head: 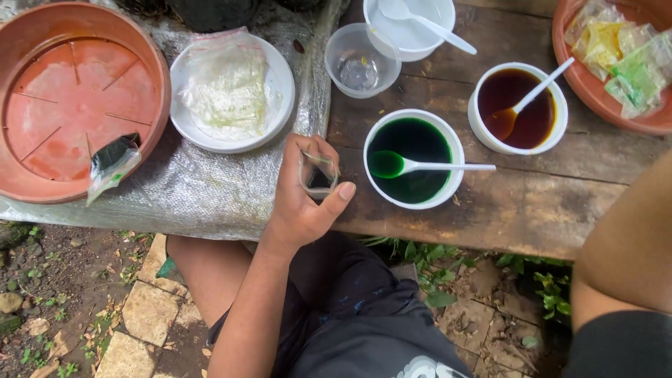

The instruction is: Packaging liquid samples by using a spoon to transfer green liquid from a cup into small plastic bags.

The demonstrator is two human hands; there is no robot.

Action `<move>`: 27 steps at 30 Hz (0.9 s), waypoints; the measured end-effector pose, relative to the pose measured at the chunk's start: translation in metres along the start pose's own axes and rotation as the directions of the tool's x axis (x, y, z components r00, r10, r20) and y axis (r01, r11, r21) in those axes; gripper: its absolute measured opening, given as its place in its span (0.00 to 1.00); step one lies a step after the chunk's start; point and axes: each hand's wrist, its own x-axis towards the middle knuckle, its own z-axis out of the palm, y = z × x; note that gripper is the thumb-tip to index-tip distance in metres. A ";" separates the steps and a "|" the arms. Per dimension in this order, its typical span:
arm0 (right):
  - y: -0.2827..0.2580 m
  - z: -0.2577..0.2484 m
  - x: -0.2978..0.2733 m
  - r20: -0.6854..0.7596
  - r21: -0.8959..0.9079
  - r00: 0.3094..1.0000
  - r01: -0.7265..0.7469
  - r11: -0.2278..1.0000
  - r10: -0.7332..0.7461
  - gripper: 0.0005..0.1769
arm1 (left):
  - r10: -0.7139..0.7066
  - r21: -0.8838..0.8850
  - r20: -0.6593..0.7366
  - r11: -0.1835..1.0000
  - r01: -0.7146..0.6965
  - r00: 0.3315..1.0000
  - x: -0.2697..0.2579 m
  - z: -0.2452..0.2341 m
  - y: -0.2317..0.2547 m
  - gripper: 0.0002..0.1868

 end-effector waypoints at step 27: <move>-0.011 0.104 0.045 0.605 -0.517 0.662 -0.097 0.850 0.443 0.11 | -0.053 0.017 0.034 0.998 0.052 0.998 0.003 0.002 0.006 0.22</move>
